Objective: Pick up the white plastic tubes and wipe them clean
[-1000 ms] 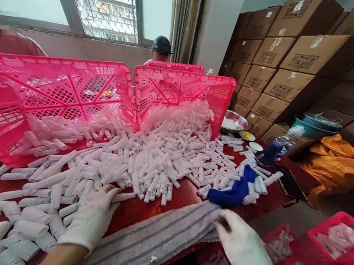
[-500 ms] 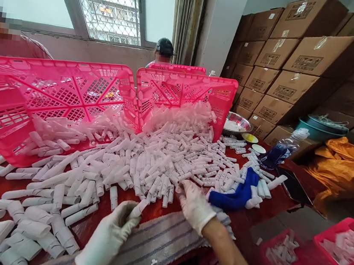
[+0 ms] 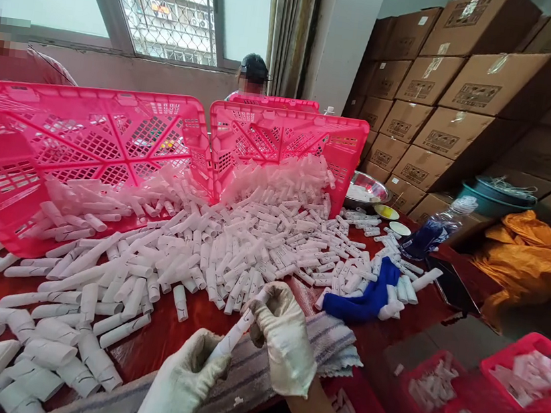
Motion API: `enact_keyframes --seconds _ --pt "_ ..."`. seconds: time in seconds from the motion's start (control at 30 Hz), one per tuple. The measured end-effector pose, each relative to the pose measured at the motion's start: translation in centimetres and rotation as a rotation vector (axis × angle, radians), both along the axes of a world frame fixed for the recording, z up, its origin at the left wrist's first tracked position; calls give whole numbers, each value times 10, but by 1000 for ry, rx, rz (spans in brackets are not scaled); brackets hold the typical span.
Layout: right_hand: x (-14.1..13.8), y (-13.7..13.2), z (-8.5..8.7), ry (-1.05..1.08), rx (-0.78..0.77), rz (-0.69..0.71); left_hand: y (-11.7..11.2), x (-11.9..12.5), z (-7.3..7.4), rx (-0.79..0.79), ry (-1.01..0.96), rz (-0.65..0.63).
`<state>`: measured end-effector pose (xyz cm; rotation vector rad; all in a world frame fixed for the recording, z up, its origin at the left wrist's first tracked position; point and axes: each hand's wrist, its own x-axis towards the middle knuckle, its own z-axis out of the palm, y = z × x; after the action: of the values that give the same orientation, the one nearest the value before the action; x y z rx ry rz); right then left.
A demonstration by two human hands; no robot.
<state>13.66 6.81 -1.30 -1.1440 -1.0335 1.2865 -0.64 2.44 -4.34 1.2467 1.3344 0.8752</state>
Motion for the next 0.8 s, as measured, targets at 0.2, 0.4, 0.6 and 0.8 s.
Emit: enact_keyframes --seconds 0.2,0.4,0.6,0.8 --pt "-5 -1 2 81 91 -27 0 2 10 -308 -461 -103" --pt "-5 -10 -8 -9 116 21 -4 6 18 -159 -160 45" --pt "0 -14 -13 -13 -95 -57 -2 -1 6 193 311 144" --pt "3 -14 1 -147 1 125 2 -2 3 51 86 0"
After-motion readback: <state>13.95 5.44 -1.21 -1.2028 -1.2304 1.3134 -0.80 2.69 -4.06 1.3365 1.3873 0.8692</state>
